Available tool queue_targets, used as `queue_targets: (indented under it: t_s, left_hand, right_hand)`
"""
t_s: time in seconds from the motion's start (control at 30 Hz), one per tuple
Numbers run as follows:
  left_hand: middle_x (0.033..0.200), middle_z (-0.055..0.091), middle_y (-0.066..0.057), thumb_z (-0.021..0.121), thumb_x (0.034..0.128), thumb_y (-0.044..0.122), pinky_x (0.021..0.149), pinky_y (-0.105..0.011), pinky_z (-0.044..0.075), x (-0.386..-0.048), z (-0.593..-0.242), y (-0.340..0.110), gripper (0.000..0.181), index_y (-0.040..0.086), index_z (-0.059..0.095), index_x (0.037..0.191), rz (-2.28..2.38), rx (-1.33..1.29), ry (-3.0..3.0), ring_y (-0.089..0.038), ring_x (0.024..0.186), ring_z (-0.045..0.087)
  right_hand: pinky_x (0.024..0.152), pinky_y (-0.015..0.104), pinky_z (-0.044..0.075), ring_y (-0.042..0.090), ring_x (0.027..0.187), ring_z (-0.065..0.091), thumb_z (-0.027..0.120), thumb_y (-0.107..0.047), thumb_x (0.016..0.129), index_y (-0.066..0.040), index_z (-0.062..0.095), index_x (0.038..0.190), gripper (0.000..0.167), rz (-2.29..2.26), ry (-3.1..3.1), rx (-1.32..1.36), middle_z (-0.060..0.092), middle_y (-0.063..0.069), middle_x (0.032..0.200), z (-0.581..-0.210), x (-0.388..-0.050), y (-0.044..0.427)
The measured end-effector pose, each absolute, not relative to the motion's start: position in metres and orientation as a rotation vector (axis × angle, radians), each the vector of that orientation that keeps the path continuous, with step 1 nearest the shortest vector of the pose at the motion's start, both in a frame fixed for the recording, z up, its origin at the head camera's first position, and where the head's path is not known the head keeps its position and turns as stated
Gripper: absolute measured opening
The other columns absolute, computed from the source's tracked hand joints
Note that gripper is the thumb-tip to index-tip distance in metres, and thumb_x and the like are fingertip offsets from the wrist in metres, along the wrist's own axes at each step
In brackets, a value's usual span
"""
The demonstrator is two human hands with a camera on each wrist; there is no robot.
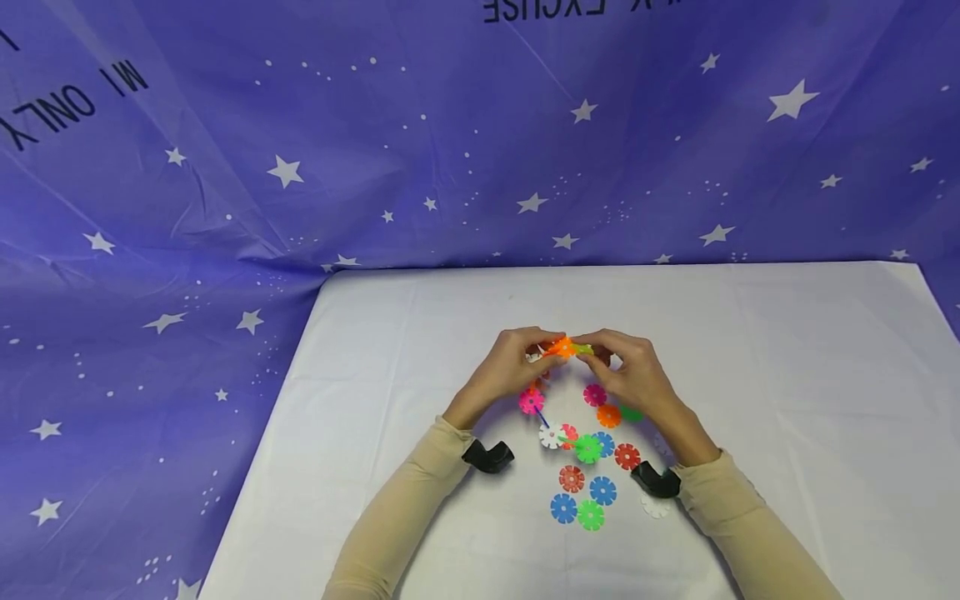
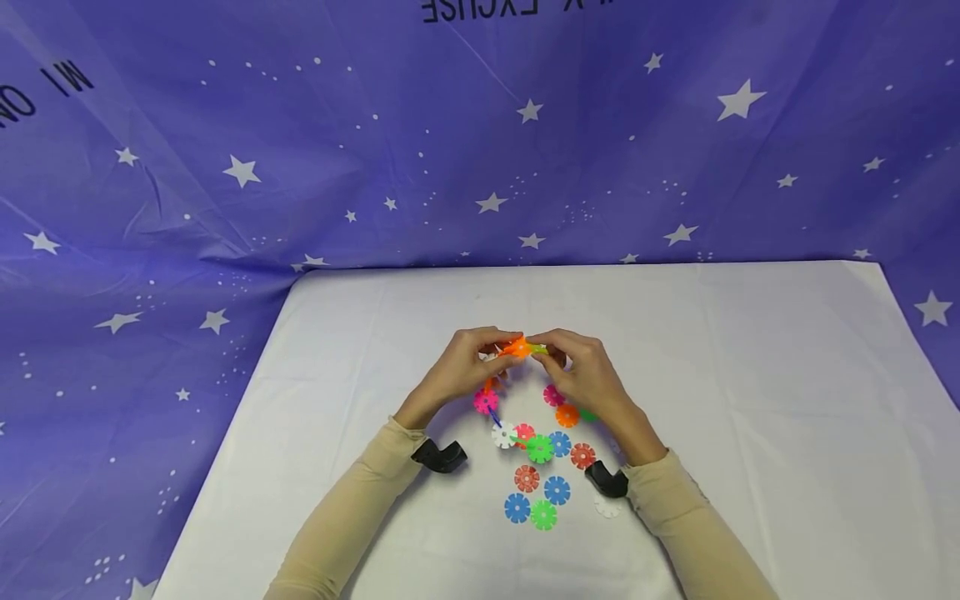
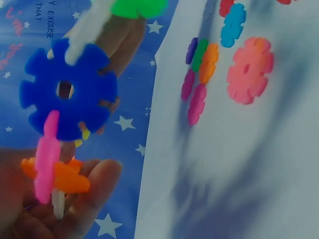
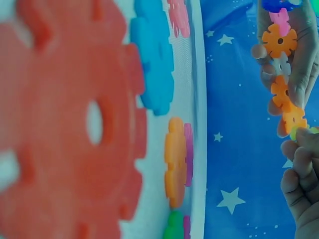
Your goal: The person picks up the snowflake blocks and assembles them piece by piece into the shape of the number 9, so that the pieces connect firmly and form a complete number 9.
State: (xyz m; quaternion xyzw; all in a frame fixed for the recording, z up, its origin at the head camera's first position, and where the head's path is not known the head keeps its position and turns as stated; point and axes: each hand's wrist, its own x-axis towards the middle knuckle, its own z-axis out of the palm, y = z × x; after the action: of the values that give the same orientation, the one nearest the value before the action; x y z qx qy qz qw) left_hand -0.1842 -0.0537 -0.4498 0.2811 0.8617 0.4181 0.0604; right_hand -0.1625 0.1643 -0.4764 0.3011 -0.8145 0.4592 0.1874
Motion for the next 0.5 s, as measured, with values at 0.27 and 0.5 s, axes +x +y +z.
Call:
queue_targets:
  t_s: [0.27,0.5]
  left_hand:
    - [0.106,0.071,-0.007,0.072,0.0906,0.021,0.082,-0.023,0.051,-0.191,-0.455,-0.061,0.038,0.011,0.066,0.127,1.305,0.793,2.479,-0.015,0.09,0.064]
    - [0.122,0.064,-0.002,0.066,0.0945,0.016,0.081,-0.025,0.052,-0.201,-0.462,-0.073,0.04,0.02,0.061,0.134,1.359,0.838,2.403,-0.016,0.09,0.061]
  right_hand:
    - [0.057,0.019,0.046,0.006,0.062,0.054,0.08,0.004,0.076,-0.009,0.068,0.115,0.043,1.379,-2.398,0.814,0.066,-0.003,0.08,-0.482,-0.168,0.172]
    - [0.059,0.023,0.049,0.01,0.063,0.055,0.079,-0.007,0.081,-0.009,0.066,0.117,0.038,1.371,-2.612,0.731,0.067,-0.001,0.084,-0.478,-0.174,0.204]
